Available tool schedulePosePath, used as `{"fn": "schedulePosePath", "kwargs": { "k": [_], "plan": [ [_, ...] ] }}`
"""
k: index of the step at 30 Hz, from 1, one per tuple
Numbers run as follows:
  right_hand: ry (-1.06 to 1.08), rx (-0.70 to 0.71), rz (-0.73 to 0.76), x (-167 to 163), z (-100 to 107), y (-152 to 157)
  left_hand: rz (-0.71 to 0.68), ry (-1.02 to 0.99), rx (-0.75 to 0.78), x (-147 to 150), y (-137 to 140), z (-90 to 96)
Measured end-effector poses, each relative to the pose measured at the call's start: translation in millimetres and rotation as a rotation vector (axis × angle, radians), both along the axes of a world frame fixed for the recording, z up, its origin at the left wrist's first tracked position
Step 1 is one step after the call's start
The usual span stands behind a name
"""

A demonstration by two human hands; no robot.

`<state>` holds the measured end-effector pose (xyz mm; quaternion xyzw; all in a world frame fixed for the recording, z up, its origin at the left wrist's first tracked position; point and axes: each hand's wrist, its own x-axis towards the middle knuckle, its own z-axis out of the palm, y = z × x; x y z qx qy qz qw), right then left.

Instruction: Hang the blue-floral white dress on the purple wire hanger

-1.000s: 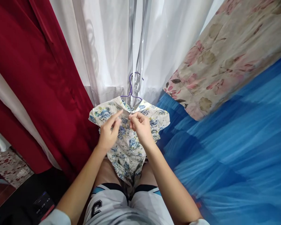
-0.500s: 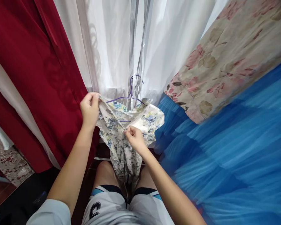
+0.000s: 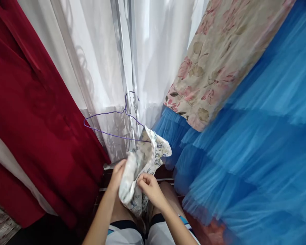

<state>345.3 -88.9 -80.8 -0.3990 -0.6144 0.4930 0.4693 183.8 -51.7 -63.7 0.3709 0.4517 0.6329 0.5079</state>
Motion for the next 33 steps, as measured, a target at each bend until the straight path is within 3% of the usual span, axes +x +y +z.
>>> {"fn": "schedulePosePath", "kwargs": {
  "k": [3, 6, 8, 10, 13, 17, 19, 21, 23, 26, 28, 31, 33],
  "plan": [
    [-0.123, 0.126, 0.075, 21.9, -4.7, -24.1, -0.216, 0.157, 0.181, 39.6, -37.3, 10.6],
    [-0.088, 0.033, 0.307, 34.8, 8.5, -50.1, -0.390, 0.474, 0.466, 57.7, -64.0, 33.3],
    [-0.092, -0.042, 0.291, 39.2, 20.7, -61.1, -0.476, 0.635, 0.557, 60.3, -71.1, 45.7],
    [-0.117, -0.126, 0.215, 44.7, 31.6, -65.6, -0.563, 0.648, 0.549, 59.6, -71.2, 50.9],
    [-0.109, -0.251, 0.317, 60.0, 47.0, -64.4, -0.767, 0.548, 0.451, 58.8, -68.5, 39.5],
    [-0.134, -0.187, 0.635, 96.3, 84.5, -56.7, -0.946, 0.620, 0.252, 55.3, -74.0, -4.7],
    [-0.198, -0.147, 0.652, 122.0, 110.9, -47.5, -0.874, 0.719, 0.152, 44.4, -76.4, -25.1],
    [-0.307, -0.127, 0.529, 150.7, 135.8, -30.0, -0.684, 0.819, 0.068, 25.2, -74.6, -34.5],
    [-0.357, -0.091, 0.324, 177.1, 154.5, -1.3, -0.491, 0.890, 0.052, 2.2, -69.0, -30.5],
    [-0.169, 0.107, -0.015, 195.4, 170.1, 60.0, -0.367, 0.903, 0.159, -24.6, -61.8, -6.7],
    [-0.038, 0.170, -0.074, 185.4, 175.7, 104.4, -0.320, 0.860, 0.237, -32.1, -62.3, 11.9],
    [0.085, 0.036, 0.053, 143.8, 180.7, 155.9, -0.245, 0.818, 0.301, -35.6, -67.7, 32.9],
    [0.108, -0.038, 0.154, 112.5, 182.1, 173.5, -0.203, 0.808, 0.323, -43.4, -68.9, 41.5]
  ]
}}
